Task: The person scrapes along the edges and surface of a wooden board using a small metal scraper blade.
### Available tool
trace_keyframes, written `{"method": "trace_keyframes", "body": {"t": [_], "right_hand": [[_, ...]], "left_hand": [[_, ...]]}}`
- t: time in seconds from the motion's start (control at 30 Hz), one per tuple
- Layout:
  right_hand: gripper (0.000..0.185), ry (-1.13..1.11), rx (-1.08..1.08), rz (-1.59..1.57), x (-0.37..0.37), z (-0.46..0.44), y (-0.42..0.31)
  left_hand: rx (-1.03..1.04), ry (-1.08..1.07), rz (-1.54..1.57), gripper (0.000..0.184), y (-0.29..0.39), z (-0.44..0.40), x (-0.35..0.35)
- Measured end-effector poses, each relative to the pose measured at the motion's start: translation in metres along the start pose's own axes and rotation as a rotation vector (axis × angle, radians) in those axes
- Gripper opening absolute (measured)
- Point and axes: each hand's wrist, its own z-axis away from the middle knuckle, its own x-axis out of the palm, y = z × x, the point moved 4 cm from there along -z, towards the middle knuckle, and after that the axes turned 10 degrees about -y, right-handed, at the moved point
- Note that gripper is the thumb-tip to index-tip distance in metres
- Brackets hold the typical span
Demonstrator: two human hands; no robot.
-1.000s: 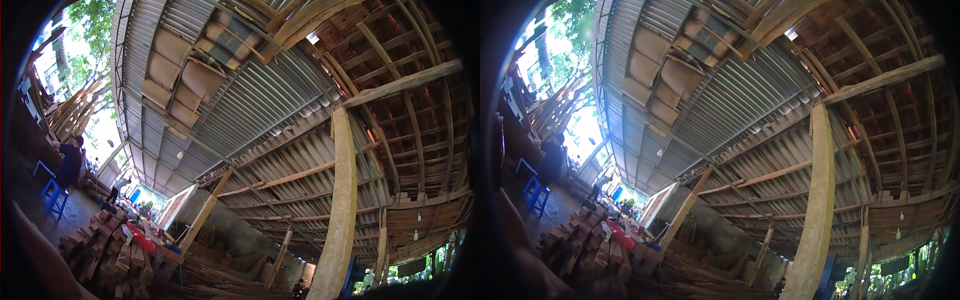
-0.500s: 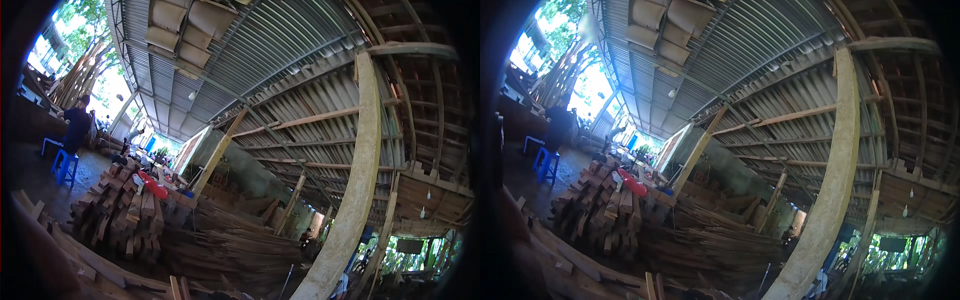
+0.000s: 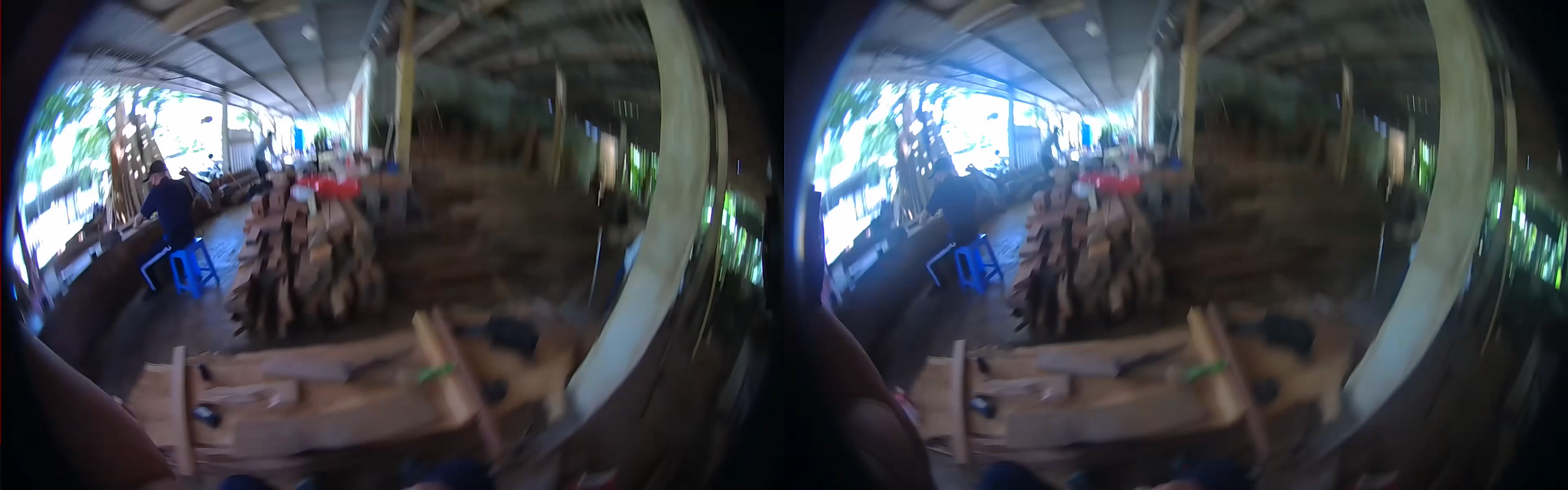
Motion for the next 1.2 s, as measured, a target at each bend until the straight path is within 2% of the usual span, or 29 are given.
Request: {"method": "trace_keyframes", "body": {"t": [0.07, 0.1, 0.13, 0.17, 0.2, 0.23, 0.27, 0.4, 0.47, 0.5, 0.53, 0.57, 0.63, 0.7, 0.77, 0.83, 0.93, 1.03, 1.13, 1.17, 1.2], "right_hand": [[0.034, -0.037, -0.008, 0.011, 0.002, -0.003, 0.006], [0.024, -0.256, 0.016, 0.189, 0.022, -0.006, 0.016], [0.021, -0.124, 0.022, 0.132, 0.025, -0.002, 0.023], [0.019, -0.19, 0.081, 0.177, 0.028, -0.003, 0.031], [0.022, -0.164, 0.072, 0.175, 0.025, -0.001, 0.031], [0.024, -0.139, 0.13, 0.026, 0.011, 0.003, 0.025], [0.022, -0.051, 0.048, -0.025, 0.009, 0.008, 0.026], [0.027, -0.072, 0.103, -0.119, -0.002, 0.013, 0.033], [0.028, -0.072, 0.098, -0.201, -0.007, 0.004, 0.042], [0.028, -0.091, 0.113, -0.254, -0.009, 0.001, 0.046], [0.027, -0.111, 0.139, -0.308, -0.009, -0.006, 0.049], [0.028, -0.108, 0.145, -0.299, -0.012, -0.013, 0.049], [0.029, -0.136, 0.151, -0.236, -0.028, -0.036, 0.045], [0.028, -0.124, 0.128, -0.205, -0.044, -0.061, 0.042], [0.027, -0.026, 0.002, -0.264, -0.057, -0.095, 0.046], [0.027, -0.107, 0.132, -0.3, -0.071, -0.129, 0.05], [0.028, -0.011, 0.054, -0.561, -0.055, -0.176, 0.081], [0.027, -0.11, 0.248, -0.947, -0.034, -0.191, 0.094], [0.021, -0.422, 0.29, -0.579, 0.011, -0.199, 0.107], [0.018, -0.44, 0.188, -0.233, 0.023, -0.198, 0.109], [0.018, -0.45, 0.146, -0.052, 0.041, -0.196, 0.118]], "left_hand": [[0.027, -0.048, 0.027, 0.035, -0.001, 0.034, -0.001], [0.022, -0.073, 0.034, 0.035, 0.001, 0.053, -0.005], [0.017, -0.105, 0.056, 0.035, 0.005, 0.068, -0.005], [0.013, -0.135, 0.082, 0.035, 0.012, 0.078, -0.004], [0.01, -0.168, 0.123, 0.035, 0.018, 0.085, -0.003], [0.019, -0.196, 0.172, 0.035, 0.023, 0.088, -0.001], [0.04, -0.209, 0.201, 0.035, 0.029, 0.093, -0.001], [0.086, -0.257, 0.287, 0.035, 0.041, 0.118, 0.003], [0.052, -0.389, 0.492, 0.035, 0.045, 0.14, 0.023], [0.019, -0.493, 0.699, 0.035, 0.048, 0.155, 0.04], [-0.051, -0.63, 1.164, 0.028, 0.054, 0.169, 0.057], [-0.062, -0.69, 1.437, 0.021, 0.069, 0.178, 0.062], [-0.059, -0.705, 1.806, 0.018, 0.09, 0.191, 0.068], [-0.043, -0.654, 1.964, 0.023, 0.096, 0.198, 0.07], [-0.012, -0.687, 2.05, 0.022, 0.088, 0.198, 0.075], [-0.006, -0.694, 2.081, 0.02, 0.085, 0.201, 0.078], [-0.071, -0.655, 2.117, 0.019, 0.081, 0.211, 0.083], [-0.133, -0.65, 2.125, 0.017, 0.073, 0.222, 0.098], [-0.12, -0.693, 2.121, 0.019, 0.066, 0.228, 0.119], [-0.121, -0.694, 2.128, 0.02, 0.065, 0.233, 0.127], [-0.12, -0.675, 2.15, 0.023, 0.068, 0.242, 0.138]]}}
